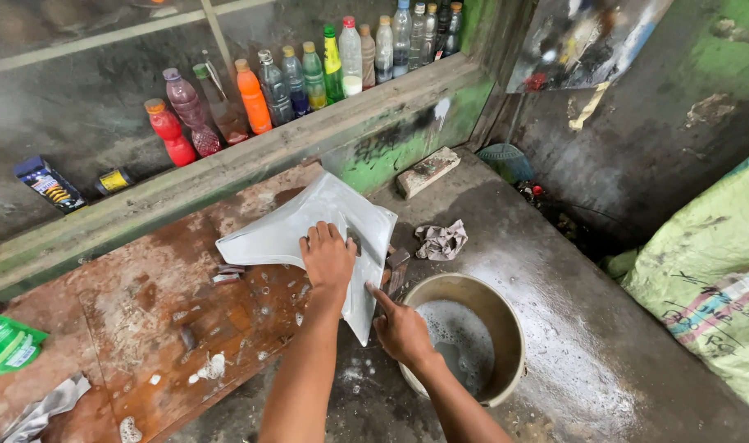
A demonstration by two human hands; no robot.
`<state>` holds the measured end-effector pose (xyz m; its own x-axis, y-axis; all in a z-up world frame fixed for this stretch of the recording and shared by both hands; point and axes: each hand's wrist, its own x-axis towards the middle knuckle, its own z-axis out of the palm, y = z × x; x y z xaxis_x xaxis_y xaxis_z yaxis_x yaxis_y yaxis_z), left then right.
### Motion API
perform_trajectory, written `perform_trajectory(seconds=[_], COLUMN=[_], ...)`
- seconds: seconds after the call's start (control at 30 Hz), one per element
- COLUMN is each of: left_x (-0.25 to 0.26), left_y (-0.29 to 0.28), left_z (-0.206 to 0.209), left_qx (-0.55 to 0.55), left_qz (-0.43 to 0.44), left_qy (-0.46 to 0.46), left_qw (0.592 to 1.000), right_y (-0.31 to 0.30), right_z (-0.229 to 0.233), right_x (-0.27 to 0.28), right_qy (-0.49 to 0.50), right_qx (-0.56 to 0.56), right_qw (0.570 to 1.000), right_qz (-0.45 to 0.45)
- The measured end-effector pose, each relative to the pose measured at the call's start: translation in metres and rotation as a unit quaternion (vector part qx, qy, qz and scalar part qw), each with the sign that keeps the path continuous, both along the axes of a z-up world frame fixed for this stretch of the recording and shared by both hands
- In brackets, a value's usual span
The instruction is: The person scrubs a white plastic part on a wooden table using a small abrasive tool. They then rinse the part in a bucket of water and place it on the floor.
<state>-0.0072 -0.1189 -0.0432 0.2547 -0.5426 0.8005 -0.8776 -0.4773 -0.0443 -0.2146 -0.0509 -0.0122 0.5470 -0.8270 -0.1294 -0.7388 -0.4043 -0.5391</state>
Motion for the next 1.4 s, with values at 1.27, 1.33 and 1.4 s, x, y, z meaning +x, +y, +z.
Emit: perform_trajectory(seconds=[1.27,1.33,1.4], left_x=[-0.064,-0.068,-0.074], left_y=[0.141,0.139,0.134], left_z=[0.044,0.044,0.049], left_qx=[0.345,0.333,0.341], left_qz=[-0.153,-0.149,-0.122], left_qy=[0.235,0.234,0.276], left_qw=[0.896,0.901,0.89], right_y=[-0.017,-0.018,-0.02], right_z=[0.015,0.012,0.003], right_x=[-0.022,-0.024,-0.025], right_qy=[0.014,0.003,0.01], right_qx=[0.022,0.026,0.019], right_qw=[1.0,1.0,1.0], right_qz=[-0.017,-0.015,-0.009])
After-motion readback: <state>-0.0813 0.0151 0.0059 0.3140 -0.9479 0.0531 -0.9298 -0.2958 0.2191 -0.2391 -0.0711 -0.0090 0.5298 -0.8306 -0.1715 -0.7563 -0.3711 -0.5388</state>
